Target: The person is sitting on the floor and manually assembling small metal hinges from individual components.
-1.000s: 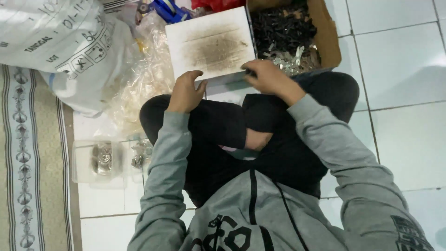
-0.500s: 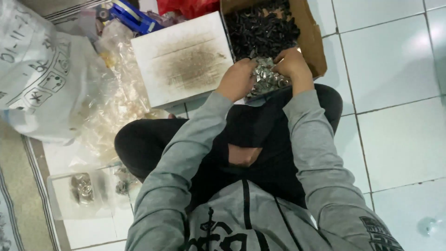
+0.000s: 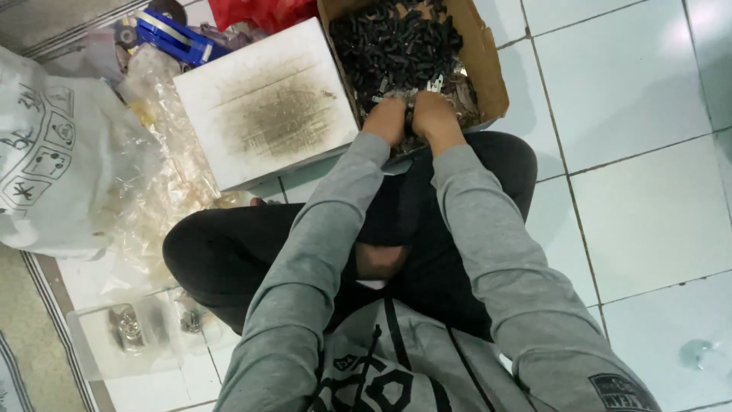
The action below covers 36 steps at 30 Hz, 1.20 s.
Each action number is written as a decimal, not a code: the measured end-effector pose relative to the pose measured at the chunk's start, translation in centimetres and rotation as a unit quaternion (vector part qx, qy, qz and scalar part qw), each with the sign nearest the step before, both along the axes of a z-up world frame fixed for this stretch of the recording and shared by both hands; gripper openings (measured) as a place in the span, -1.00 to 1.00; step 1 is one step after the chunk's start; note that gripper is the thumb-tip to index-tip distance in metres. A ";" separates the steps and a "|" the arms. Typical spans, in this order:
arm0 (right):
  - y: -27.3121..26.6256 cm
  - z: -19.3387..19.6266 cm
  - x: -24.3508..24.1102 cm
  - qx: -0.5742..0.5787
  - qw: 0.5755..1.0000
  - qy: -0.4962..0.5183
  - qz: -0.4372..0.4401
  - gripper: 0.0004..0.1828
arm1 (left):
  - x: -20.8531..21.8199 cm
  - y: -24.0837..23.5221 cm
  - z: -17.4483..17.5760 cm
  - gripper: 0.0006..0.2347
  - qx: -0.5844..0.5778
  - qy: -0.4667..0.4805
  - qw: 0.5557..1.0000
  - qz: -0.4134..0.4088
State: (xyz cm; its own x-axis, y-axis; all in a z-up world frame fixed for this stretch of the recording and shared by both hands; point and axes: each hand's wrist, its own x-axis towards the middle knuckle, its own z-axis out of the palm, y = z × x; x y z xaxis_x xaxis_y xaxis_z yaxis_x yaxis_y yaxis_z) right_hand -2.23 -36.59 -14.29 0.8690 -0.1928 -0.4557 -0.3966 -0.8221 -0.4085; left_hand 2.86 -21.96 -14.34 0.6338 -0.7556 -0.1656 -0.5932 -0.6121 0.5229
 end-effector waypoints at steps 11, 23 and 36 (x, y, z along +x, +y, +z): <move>-0.4 5.1 -0.6 0.101 0.990 0.023 -0.093 -0.55 | -0.2 0.8 8.7 -0.86 -0.014 0.123 0.989 0.086; -1.2 7.5 -1.4 0.245 0.955 0.028 -0.163 -0.51 | 0.9 2.5 11.0 -0.84 -0.116 0.261 0.945 0.161; -0.9 6.2 -1.1 0.238 0.961 -0.001 -0.143 -0.65 | 0.6 1.7 7.7 -0.76 -0.179 0.309 0.903 0.237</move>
